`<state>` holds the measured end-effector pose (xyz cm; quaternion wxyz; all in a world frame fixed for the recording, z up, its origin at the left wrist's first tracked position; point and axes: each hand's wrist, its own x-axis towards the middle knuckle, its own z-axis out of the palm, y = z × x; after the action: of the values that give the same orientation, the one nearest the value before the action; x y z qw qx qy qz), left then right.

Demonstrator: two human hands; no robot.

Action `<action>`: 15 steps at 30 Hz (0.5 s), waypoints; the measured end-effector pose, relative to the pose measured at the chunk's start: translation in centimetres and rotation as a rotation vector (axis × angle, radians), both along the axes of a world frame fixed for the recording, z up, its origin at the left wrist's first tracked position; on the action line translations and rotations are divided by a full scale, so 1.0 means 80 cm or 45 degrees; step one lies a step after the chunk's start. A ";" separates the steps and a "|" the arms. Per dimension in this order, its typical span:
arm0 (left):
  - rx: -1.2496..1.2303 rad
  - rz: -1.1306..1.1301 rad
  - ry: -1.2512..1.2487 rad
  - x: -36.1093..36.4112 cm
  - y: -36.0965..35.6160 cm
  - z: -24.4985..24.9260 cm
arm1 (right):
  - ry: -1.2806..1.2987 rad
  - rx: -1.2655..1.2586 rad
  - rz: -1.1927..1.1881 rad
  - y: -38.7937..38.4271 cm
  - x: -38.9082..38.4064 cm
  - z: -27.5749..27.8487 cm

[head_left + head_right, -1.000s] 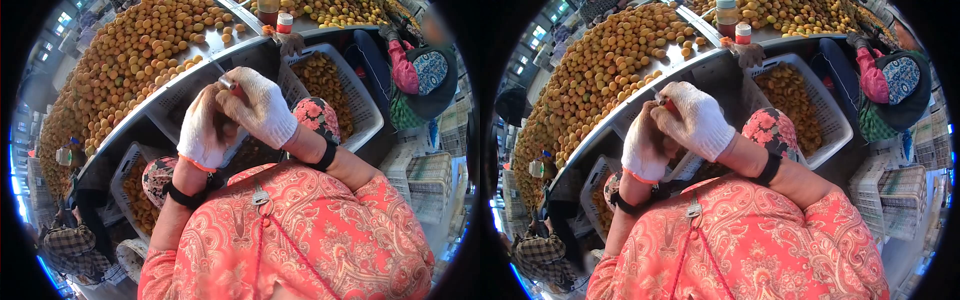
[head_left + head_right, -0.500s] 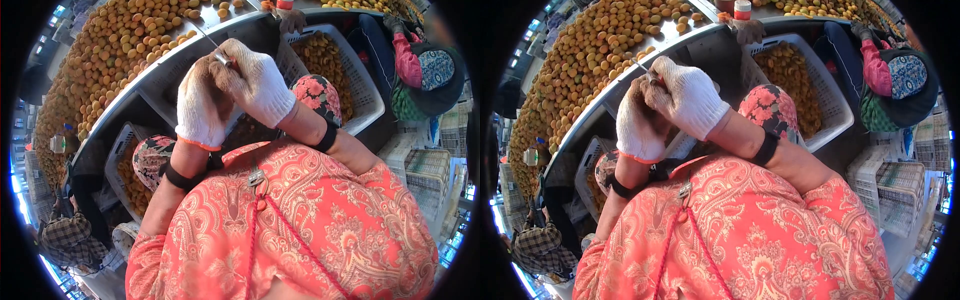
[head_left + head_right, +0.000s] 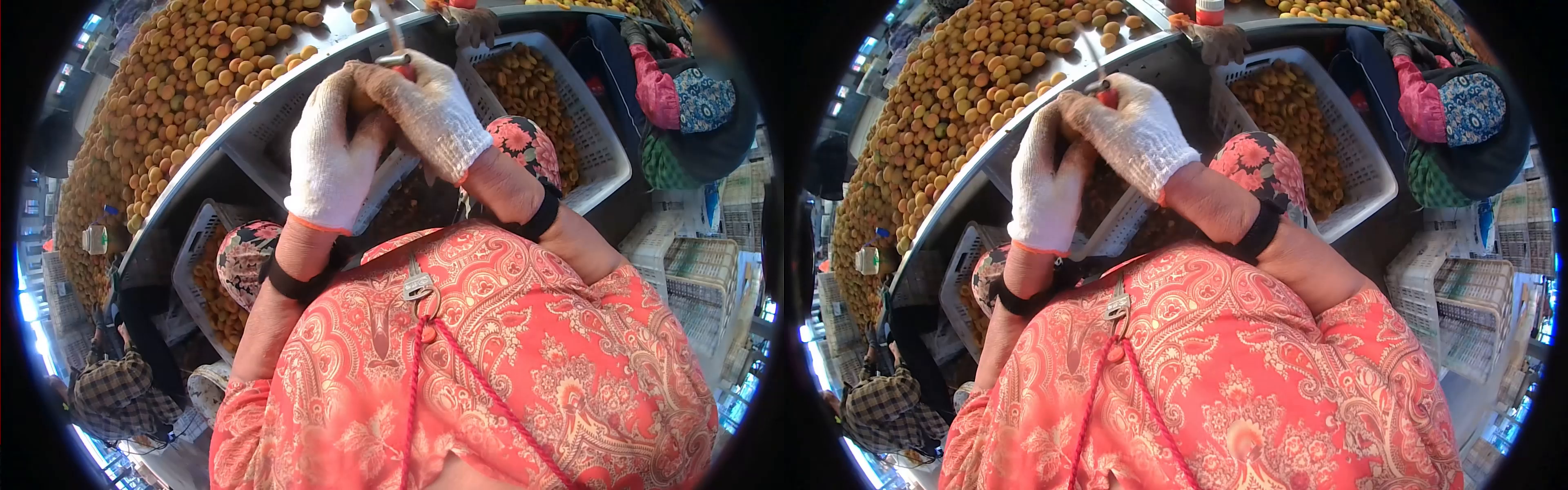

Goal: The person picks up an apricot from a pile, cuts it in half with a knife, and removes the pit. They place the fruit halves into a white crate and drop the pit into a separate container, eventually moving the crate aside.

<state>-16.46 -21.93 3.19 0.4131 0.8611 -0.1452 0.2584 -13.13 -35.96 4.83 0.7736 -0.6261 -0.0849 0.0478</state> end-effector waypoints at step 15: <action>-0.368 -0.006 0.049 0.013 -0.009 0.011 | 0.276 0.215 0.211 0.012 0.005 0.014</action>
<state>-15.43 -22.62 4.04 0.5362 0.7970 -0.1005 0.2591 -12.76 -34.97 5.96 0.8216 -0.5408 -0.0562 0.1715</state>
